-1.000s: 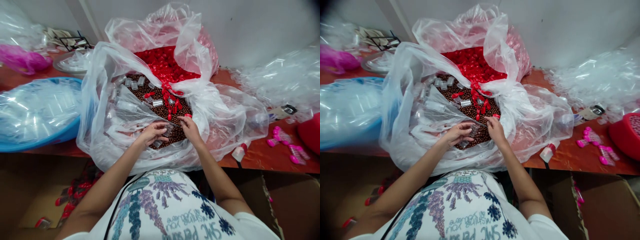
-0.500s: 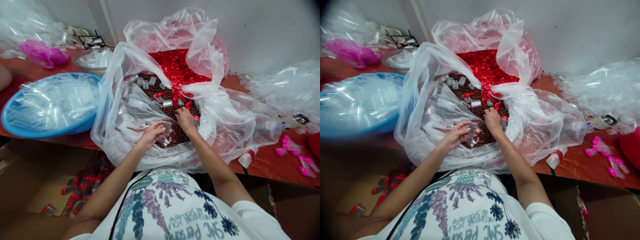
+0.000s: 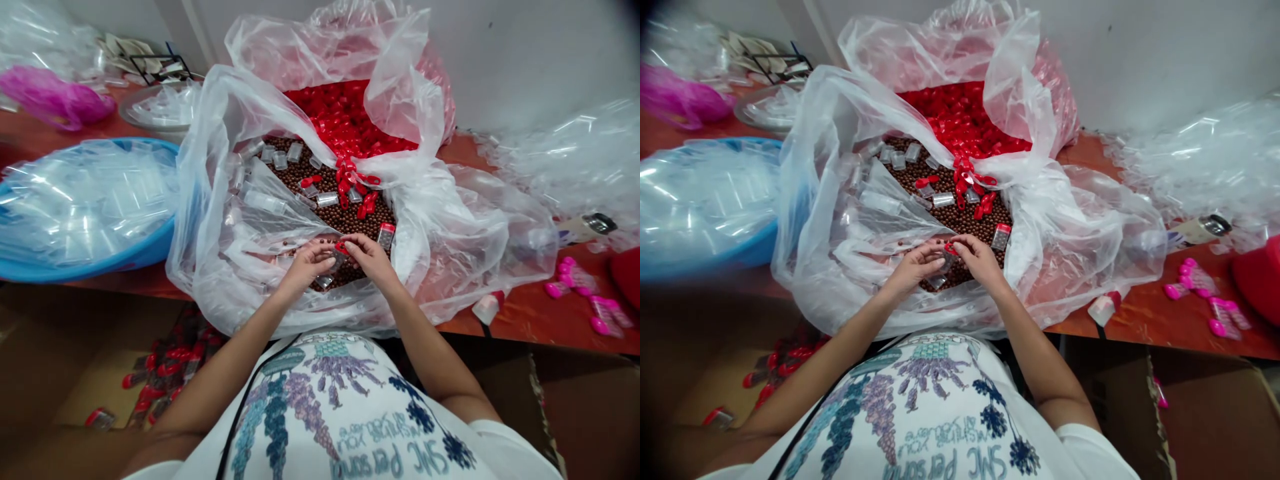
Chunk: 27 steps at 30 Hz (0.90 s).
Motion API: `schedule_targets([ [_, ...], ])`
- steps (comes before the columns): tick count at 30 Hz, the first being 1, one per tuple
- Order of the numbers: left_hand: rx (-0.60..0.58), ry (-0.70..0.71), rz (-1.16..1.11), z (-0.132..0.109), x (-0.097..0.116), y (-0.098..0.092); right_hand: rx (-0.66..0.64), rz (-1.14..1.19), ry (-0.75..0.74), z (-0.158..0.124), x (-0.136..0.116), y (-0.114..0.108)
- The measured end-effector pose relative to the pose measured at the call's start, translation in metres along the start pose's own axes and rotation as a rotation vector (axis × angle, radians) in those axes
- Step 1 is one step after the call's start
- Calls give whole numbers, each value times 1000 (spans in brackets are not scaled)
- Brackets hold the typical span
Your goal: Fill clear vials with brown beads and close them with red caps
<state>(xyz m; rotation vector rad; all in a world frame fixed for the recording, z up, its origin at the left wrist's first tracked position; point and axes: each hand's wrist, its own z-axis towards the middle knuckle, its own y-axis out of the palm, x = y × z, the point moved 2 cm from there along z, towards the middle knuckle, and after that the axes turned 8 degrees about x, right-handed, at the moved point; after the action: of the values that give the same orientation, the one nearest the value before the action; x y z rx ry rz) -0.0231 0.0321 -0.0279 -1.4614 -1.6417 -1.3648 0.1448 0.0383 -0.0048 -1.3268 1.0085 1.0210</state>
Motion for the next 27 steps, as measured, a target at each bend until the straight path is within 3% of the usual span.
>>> schedule_targets([
  [6,18,46,84,0,-3,2,47,-306,-195,-2,0,-6],
  [13,55,58,80,-7,4,6,-80,-570,-511,-13,-10,-5],
  [18,74,38,32,-10,4,11,-38,-719,-542,-21,-4,2],
  [24,93,50,40,-9,5,15,-19,-694,-574,-25,-2,0],
  [27,96,-13,29,-9,3,22,-24,-685,-584,-29,-3,4],
])
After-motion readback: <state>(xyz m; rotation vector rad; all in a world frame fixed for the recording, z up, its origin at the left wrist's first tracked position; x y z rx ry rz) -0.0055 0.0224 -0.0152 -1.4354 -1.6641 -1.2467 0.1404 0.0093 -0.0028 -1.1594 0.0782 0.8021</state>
